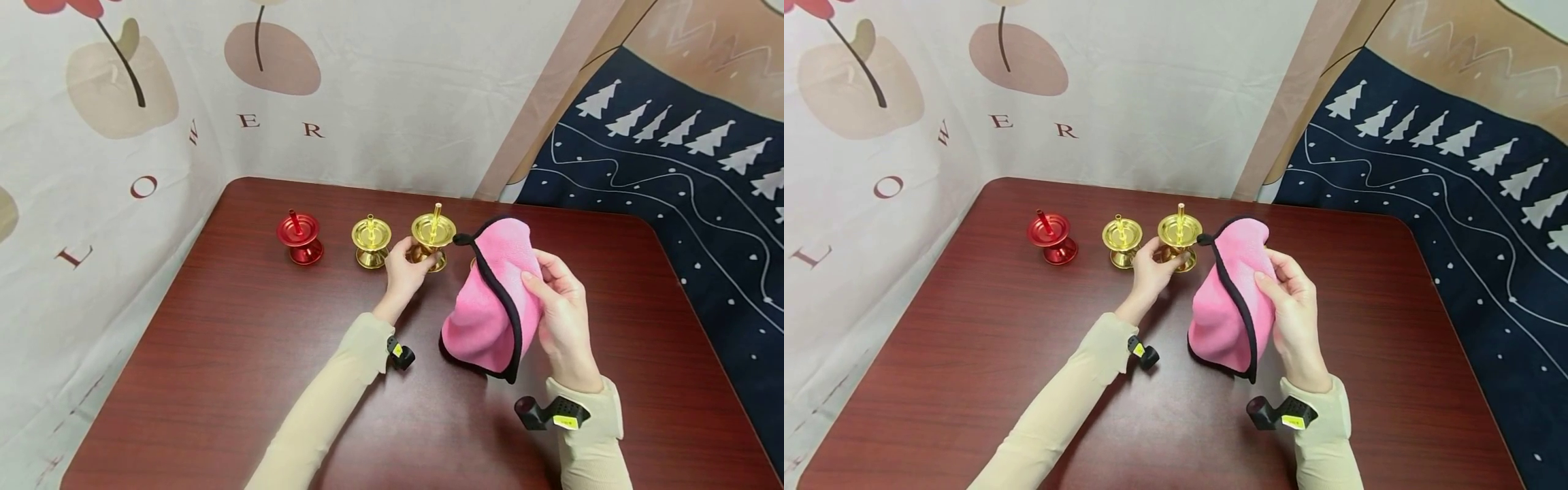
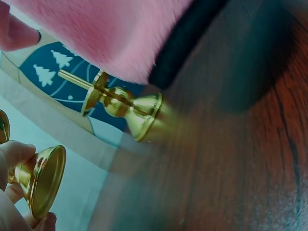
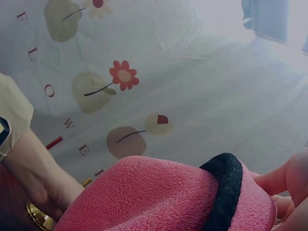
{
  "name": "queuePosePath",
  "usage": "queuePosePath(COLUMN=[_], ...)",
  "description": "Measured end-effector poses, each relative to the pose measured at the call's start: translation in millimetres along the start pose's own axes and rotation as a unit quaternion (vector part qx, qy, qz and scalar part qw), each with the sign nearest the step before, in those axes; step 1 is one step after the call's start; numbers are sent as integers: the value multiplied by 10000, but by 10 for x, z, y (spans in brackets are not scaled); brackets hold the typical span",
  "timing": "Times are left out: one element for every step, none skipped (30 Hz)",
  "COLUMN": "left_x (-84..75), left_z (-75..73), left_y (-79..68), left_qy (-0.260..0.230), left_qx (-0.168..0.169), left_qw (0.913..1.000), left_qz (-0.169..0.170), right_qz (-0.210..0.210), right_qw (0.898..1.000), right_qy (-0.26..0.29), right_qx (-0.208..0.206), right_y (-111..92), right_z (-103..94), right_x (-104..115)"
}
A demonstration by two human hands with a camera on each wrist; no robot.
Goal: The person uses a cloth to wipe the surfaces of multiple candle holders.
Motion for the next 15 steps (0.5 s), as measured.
queuePosePath(left_x=[12,23,31,39,47,59,78,96,119,144,168,192,212,225,237], left_z=[11,24,36,47,59,74,88,103,118,133,150,166,181,194,207], left_y=[5,9,12,14,16,20,26,32,39,49,59,69,77,82,89], left_qy=[106,207,307,402,490,557,635,715,795,887,953,1018,1076,1126,1142], left_qx=[-38,-66,-83,-108,-126,-125,-126,-111,-98,-91,-59,-22,7,37,60], left_qw=[9999,9997,9995,9991,9986,9982,9977,9972,9967,9959,9954,9948,9942,9936,9934], left_qz=[26,60,91,120,163,177,190,176,153,135,101,53,11,-19,-31], right_qz=[-3,-9,-20,-25,-30,-28,-24,-19,-13,-3,7,13,12,4,0], right_qw=[10000,10000,10000,10000,10000,10000,9999,9999,9999,9999,9999,9999,9999,9999,9998], right_qy=[24,53,68,92,93,91,90,73,57,55,54,67,88,105,121], right_qx=[13,21,20,17,1,-19,-39,-68,-97,-116,-131,-134,-135,-135,-130], right_y=[1,2,3,3,3,3,4,4,5,7,8,9,12,12,12], right_z=[-1,-1,-2,-3,-5,-7,-9,-11,-14,-18,-21,-24,-26,-28,-30], right_x=[0,0,0,0,-2,-4,-7,-10,-13,-17,-21,-24,-28,-29,-32])
Point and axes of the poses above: each hand's wrist, its own y-axis towards the middle knuckle, its own z-axis out of the palm, x = y × z, the point moved 5 cm from there along y, towards the middle knuckle, and after that the axes turned 1 degree about y, right-handed, at the moved point
